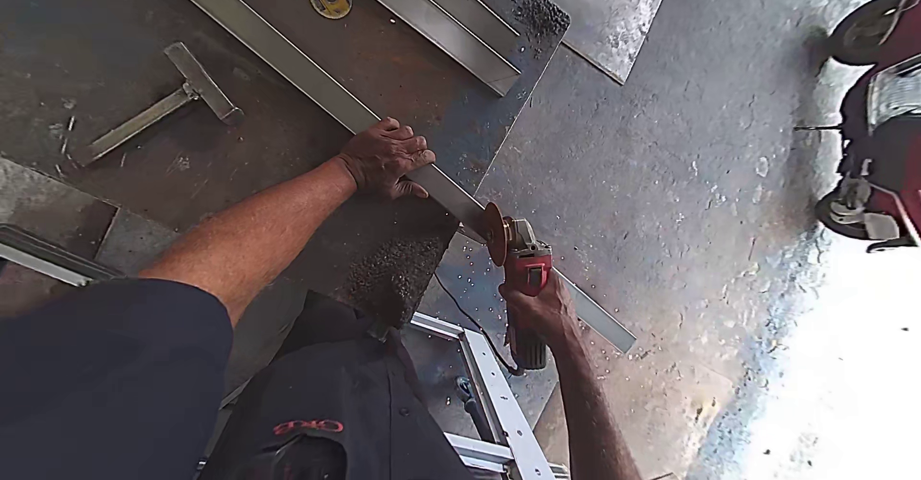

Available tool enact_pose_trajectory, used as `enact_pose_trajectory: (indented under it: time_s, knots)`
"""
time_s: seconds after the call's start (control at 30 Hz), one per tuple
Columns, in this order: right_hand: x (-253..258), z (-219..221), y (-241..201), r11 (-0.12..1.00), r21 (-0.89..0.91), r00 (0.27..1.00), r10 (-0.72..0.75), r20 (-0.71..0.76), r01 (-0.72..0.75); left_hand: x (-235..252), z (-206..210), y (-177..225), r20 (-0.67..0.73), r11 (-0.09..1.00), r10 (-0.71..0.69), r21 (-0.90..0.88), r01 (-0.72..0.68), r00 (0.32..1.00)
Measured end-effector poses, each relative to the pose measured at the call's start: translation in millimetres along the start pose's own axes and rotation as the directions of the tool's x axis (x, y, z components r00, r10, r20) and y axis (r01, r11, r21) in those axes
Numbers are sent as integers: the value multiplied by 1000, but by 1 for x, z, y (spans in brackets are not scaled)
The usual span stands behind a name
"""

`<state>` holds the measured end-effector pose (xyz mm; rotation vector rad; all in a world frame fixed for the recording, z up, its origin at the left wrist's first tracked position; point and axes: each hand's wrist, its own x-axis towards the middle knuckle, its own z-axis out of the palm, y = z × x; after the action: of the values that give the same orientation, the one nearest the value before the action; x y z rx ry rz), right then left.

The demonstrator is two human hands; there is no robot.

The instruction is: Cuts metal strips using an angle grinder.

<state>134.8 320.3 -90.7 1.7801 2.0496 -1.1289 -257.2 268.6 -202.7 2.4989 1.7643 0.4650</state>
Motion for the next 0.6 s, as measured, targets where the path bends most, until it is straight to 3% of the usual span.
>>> enact_pose_trajectory:
  time_s: [0.17,0.37,0.6]
  knots:
    - [-39,9,7,943,318,989,-58,-134,98,0,0,1,3,999,-19,47,19,1000]
    - [-103,36,28,847,531,964,143,-225,-1,1,-4,1,46,998,-41,53,38,998]
    - [-163,76,39,793,585,894,374,-248,-170,1,-11,2,94,998,-42,-35,45,995]
